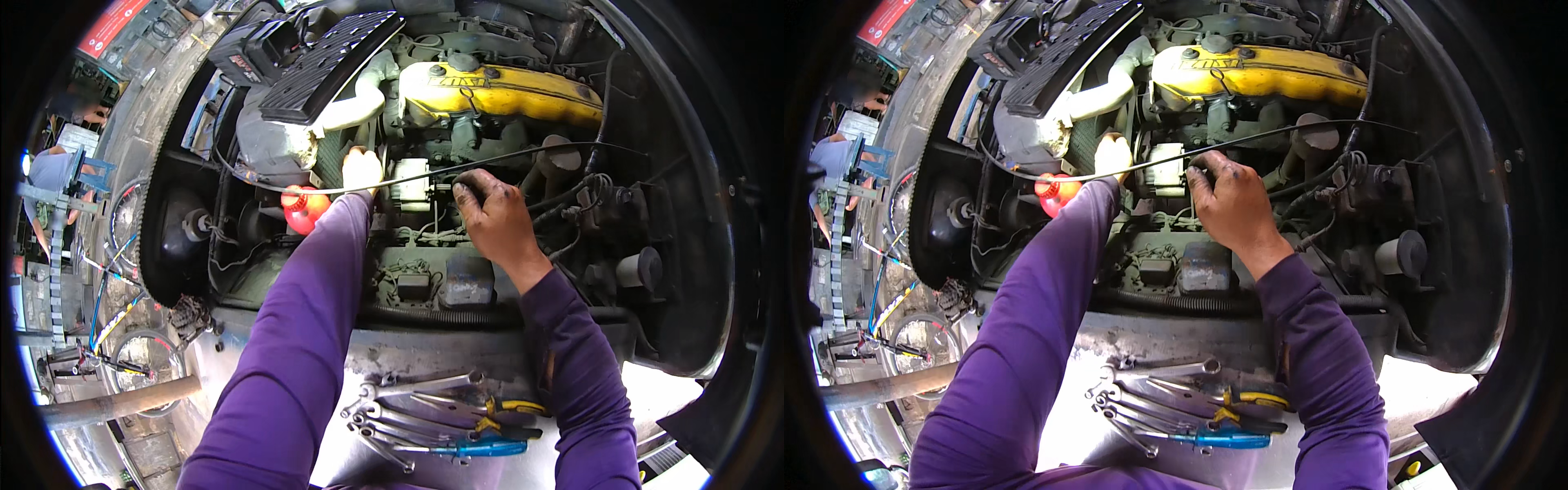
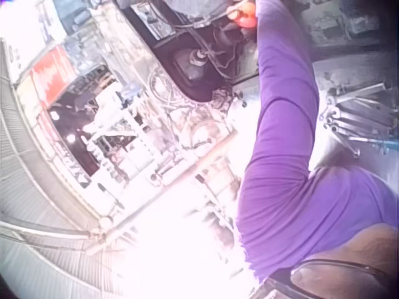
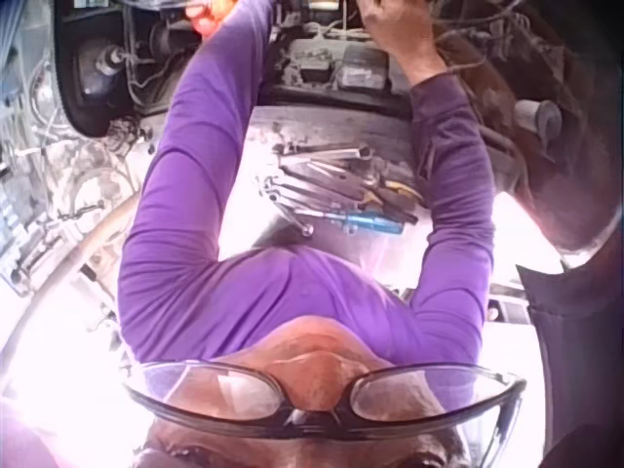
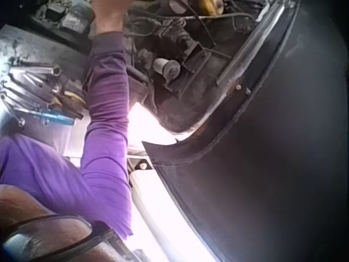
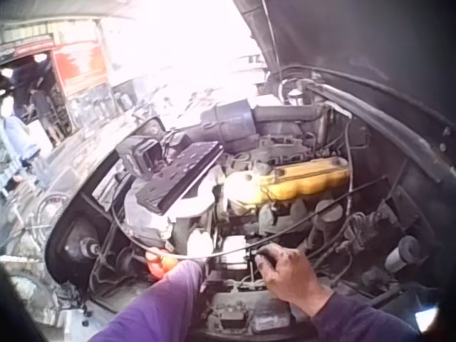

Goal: The person walks through a workshop, then works on a truck engine with the hood open. They use pliers and a wrench to adjust components inside the engine bay, handling hoses and wires while tools rest on the hood.

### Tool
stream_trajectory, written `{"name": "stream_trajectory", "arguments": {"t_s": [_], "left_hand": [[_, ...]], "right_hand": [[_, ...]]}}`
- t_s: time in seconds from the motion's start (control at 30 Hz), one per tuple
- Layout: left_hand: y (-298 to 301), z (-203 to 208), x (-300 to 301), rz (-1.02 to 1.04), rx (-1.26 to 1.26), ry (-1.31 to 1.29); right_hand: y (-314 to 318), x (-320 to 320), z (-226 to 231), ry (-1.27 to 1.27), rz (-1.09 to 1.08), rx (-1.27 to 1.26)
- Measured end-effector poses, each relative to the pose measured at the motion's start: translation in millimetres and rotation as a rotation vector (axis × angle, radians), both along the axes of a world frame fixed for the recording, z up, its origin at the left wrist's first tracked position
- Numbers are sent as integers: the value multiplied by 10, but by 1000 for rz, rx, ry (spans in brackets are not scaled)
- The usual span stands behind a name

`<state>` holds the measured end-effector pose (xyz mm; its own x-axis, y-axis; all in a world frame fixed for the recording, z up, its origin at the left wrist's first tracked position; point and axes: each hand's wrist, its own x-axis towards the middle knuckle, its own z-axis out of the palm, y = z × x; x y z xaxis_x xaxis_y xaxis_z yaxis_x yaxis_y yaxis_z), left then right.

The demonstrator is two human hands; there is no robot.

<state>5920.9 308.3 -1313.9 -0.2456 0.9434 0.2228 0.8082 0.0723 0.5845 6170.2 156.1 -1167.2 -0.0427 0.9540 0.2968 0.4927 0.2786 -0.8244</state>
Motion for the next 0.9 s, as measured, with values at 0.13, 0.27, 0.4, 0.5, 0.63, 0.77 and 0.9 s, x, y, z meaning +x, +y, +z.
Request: {"name": "stream_trajectory", "arguments": {"t_s": [0.13, 0.27, 0.4, 0.5, 0.63, 0.77, 0.9], "left_hand": [[382, -323, -16, 84, 147, -213], [688, -502, -94, 70, 56, -216], [840, -598, -114, 1, -198, -302], [819, -612, -88, -45, -90, -259], [702, -583, -27, 73, -6, -295], [719, -568, 19, 121, 59, -294], [987, -571, 57, 180, 21, -295]], "right_hand": [[22, -1, 3, 14, 6, -3], [55, 9, -6, 9, -17, -15], [75, -8, -4, 75, -22, -106], [76, -8, 17, 25, -29, -71], [65, 10, 37, 28, -28, -72], [84, -22, 21, 37, -61, -67], [98, -35, -2, -13, -28, -87]]}}
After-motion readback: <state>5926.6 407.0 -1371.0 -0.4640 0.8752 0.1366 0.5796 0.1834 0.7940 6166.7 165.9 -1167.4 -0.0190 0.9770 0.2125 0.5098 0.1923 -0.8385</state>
